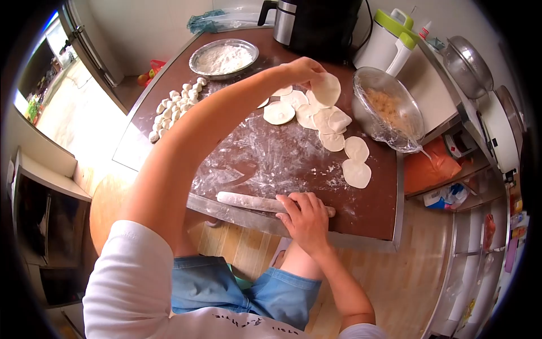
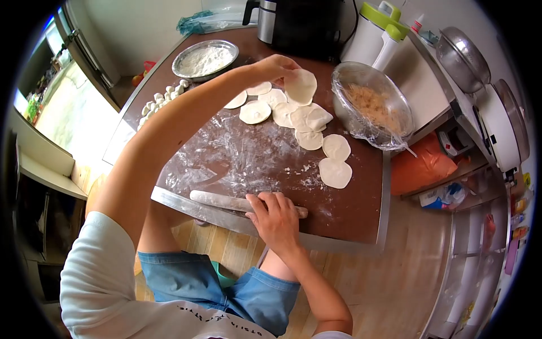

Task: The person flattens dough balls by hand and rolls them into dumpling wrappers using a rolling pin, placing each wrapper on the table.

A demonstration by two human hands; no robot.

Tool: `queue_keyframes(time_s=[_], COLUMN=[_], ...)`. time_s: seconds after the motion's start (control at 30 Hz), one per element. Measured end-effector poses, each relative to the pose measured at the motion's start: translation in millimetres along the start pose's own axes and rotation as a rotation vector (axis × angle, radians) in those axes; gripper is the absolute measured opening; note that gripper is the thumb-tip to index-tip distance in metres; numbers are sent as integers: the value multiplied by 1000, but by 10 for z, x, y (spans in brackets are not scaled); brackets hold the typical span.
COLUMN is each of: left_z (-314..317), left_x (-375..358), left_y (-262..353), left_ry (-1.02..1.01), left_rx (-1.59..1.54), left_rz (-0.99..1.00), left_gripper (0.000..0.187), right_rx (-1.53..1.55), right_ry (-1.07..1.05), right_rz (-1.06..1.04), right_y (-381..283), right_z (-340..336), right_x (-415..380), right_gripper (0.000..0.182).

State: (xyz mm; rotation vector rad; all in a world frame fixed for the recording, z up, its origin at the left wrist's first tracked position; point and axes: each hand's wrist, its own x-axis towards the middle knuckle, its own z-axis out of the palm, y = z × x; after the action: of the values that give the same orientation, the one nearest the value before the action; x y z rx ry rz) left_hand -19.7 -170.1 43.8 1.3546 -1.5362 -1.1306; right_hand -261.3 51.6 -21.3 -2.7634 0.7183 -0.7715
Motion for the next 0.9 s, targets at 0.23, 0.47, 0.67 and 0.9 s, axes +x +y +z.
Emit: queue_keyframes(time_s=[0.23,0.47,0.67,0.9], left_z=[-941,-1570,-1582,-1555], left_x=[-547,-1586,-1940,-2007], left_y=[-254,-750,-868,-938], left_ry=[201,119,213,303], left_rx=[662,1162,1147,1029], left_rz=[-81,-74,-128,-80], left_gripper=[23,11,21,20], right_rx=[31,-26,-45,-58], right_ry=[-29,-43,-43,-43], right_rz=[24,47,42,29], right_y=[24,-24,-48,-70], right_z=[4,22,22,14], right_x=[-9,-1,13,16], right_gripper=[41,40,40,39])
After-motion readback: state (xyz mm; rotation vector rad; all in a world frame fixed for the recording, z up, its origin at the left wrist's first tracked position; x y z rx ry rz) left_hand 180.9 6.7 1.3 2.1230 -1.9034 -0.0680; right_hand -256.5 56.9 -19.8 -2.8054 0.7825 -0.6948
